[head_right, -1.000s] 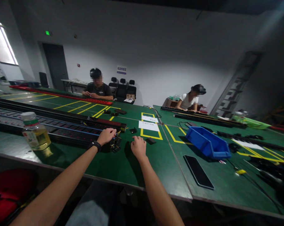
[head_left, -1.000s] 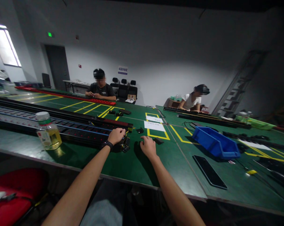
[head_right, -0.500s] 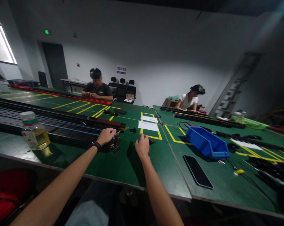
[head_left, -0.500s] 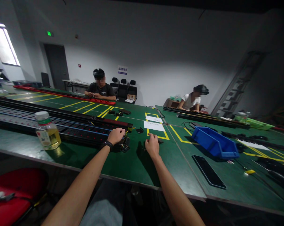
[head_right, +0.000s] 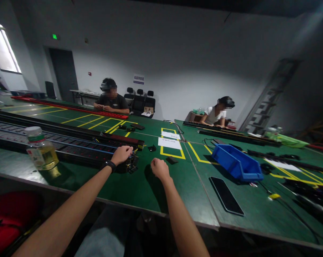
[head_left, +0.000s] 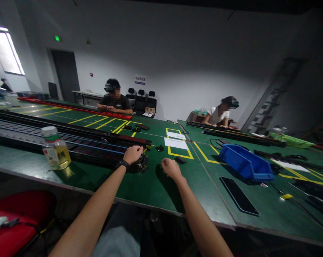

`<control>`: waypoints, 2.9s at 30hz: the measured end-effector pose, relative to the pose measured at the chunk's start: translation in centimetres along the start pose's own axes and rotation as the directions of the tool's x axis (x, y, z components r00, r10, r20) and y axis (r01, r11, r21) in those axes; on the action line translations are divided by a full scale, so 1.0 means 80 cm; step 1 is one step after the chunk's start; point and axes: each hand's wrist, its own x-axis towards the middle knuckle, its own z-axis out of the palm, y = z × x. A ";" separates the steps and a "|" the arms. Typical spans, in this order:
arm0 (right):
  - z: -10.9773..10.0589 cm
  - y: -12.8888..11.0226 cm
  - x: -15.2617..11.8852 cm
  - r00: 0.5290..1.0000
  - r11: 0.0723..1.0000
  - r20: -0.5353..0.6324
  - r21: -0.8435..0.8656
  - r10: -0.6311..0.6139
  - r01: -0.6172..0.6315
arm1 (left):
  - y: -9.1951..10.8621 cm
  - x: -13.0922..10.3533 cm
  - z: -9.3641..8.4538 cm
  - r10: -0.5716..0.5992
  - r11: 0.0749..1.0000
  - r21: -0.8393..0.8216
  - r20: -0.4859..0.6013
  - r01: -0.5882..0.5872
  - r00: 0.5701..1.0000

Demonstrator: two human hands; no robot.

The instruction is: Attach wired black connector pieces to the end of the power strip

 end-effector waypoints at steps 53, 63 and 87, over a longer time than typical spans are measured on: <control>-0.001 -0.004 -0.006 0.965 0.976 0.153 -0.017 -0.211 0.216 | -0.017 0.007 0.005 -0.085 0.981 -0.172 0.038 0.090 0.996; 0.004 -0.008 -0.012 0.969 0.974 0.162 -0.099 -0.188 0.206 | -0.014 0.005 0.003 -0.115 0.958 -0.256 0.063 0.128 0.991; 0.077 -0.025 0.006 0.994 0.641 -0.111 0.761 -0.024 0.101 | -0.001 0.003 -0.022 0.059 0.989 -0.138 0.048 -0.051 0.997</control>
